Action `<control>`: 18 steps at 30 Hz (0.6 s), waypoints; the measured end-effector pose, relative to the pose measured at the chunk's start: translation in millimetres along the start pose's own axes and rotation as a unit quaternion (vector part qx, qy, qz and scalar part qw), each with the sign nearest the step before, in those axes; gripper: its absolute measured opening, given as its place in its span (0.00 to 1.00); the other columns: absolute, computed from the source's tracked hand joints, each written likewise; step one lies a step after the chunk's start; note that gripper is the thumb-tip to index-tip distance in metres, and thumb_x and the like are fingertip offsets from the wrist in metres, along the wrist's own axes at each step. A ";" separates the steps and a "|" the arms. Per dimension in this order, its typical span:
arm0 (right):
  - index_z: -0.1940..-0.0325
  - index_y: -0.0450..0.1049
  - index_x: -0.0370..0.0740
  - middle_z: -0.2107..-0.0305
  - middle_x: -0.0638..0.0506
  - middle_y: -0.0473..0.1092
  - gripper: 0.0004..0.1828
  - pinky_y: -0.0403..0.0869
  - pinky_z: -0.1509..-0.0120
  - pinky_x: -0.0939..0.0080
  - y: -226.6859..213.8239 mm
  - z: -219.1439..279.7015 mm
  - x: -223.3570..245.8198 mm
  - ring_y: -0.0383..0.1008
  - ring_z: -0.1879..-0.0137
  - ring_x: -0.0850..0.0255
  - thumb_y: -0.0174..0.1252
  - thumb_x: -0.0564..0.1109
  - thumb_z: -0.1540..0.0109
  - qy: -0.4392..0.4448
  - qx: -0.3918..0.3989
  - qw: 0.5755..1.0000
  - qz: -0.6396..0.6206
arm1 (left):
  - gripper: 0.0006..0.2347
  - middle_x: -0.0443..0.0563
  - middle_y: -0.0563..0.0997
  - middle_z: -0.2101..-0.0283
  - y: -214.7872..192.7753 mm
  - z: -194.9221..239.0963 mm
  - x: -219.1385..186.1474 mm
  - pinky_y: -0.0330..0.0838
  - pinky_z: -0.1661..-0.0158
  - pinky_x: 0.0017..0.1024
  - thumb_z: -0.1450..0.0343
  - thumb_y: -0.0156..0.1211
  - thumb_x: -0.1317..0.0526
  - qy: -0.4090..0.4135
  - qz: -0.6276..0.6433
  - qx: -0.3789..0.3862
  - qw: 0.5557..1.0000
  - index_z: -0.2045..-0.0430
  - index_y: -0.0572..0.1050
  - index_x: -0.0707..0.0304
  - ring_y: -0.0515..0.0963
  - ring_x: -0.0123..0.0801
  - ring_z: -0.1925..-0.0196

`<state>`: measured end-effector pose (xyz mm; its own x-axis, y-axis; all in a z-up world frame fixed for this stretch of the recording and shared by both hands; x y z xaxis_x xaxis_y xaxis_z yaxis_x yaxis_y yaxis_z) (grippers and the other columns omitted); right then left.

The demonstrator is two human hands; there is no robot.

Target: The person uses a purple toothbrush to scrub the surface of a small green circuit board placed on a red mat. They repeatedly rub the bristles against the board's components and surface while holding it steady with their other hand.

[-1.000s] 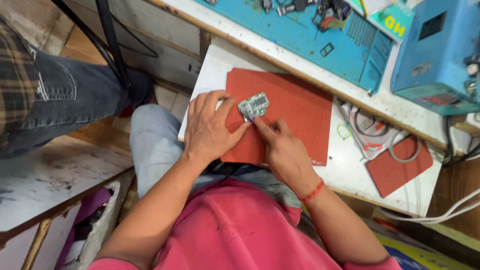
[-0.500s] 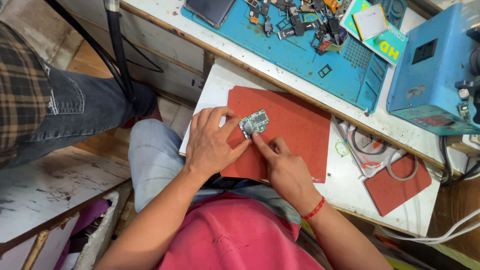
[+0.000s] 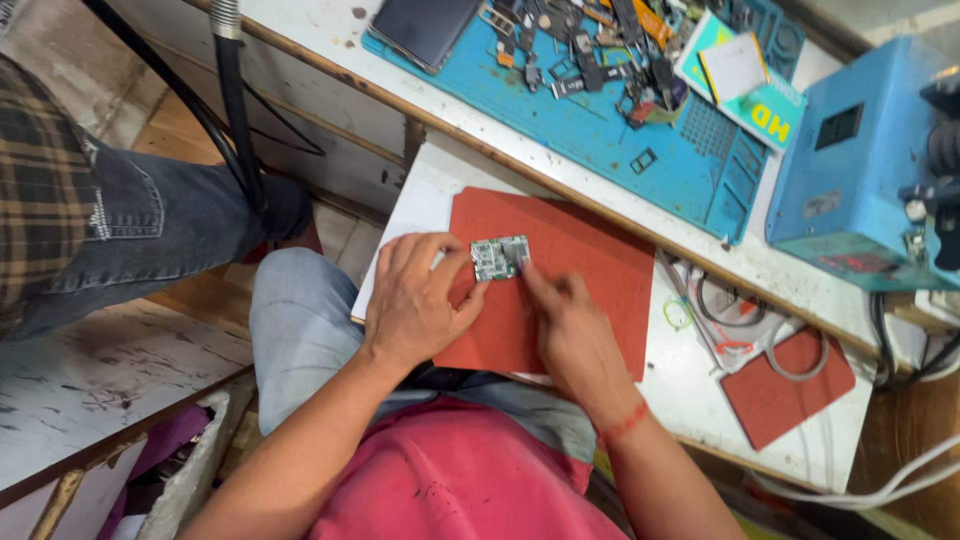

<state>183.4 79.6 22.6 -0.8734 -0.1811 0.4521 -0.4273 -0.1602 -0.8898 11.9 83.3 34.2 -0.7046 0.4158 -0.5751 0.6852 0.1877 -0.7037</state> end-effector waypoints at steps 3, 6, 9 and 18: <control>0.32 0.69 0.44 0.55 0.36 0.69 0.28 0.75 0.57 0.41 4.5 -7.1 -2.9 0.75 0.58 0.35 0.50 0.36 0.38 -0.023 -0.021 0.999 0.013 | 0.19 0.51 0.75 0.51 -1.5 -3.5 -1.4 0.64 0.44 0.44 0.37 0.72 0.55 -0.007 -0.005 -0.007 1.000 0.57 0.79 0.65 0.72 0.45 0.47; 0.32 0.69 0.46 0.56 0.37 0.70 0.28 0.76 0.56 0.41 0.0 8.8 -3.2 0.77 0.58 0.37 0.49 0.36 0.37 -0.022 -0.024 0.999 -0.009 | 0.21 0.54 0.75 0.51 -4.2 -9.3 -7.8 0.63 0.46 0.45 0.37 0.72 0.52 -0.013 -0.023 0.001 1.000 0.54 0.79 0.65 0.71 0.47 0.46; 0.32 0.69 0.47 0.56 0.38 0.70 0.28 0.76 0.57 0.41 -1.1 5.8 -13.7 0.76 0.58 0.37 0.48 0.36 0.37 0.011 -0.032 0.999 -0.019 | 0.19 0.55 0.75 0.52 -1.2 -8.2 -5.0 0.62 0.47 0.46 0.37 0.72 0.52 -0.018 -0.014 0.015 1.000 0.57 0.79 0.63 0.71 0.49 0.47; 0.32 0.69 0.45 0.56 0.38 0.71 0.28 0.75 0.55 0.43 -4.6 12.8 -15.0 0.76 0.57 0.38 0.47 0.35 0.37 0.029 -0.041 0.998 -0.035 | 0.18 0.54 0.74 0.53 -0.2 -9.7 -3.6 0.64 0.48 0.45 0.39 0.73 0.53 -0.019 -0.007 0.020 1.000 0.60 0.81 0.63 0.71 0.48 0.48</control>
Point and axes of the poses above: each hand's wrist, its own z-axis away from the middle knuckle, its own y-axis out of the palm, x = y × z, the point moved 9 cm from there along -z, towards the middle knuckle
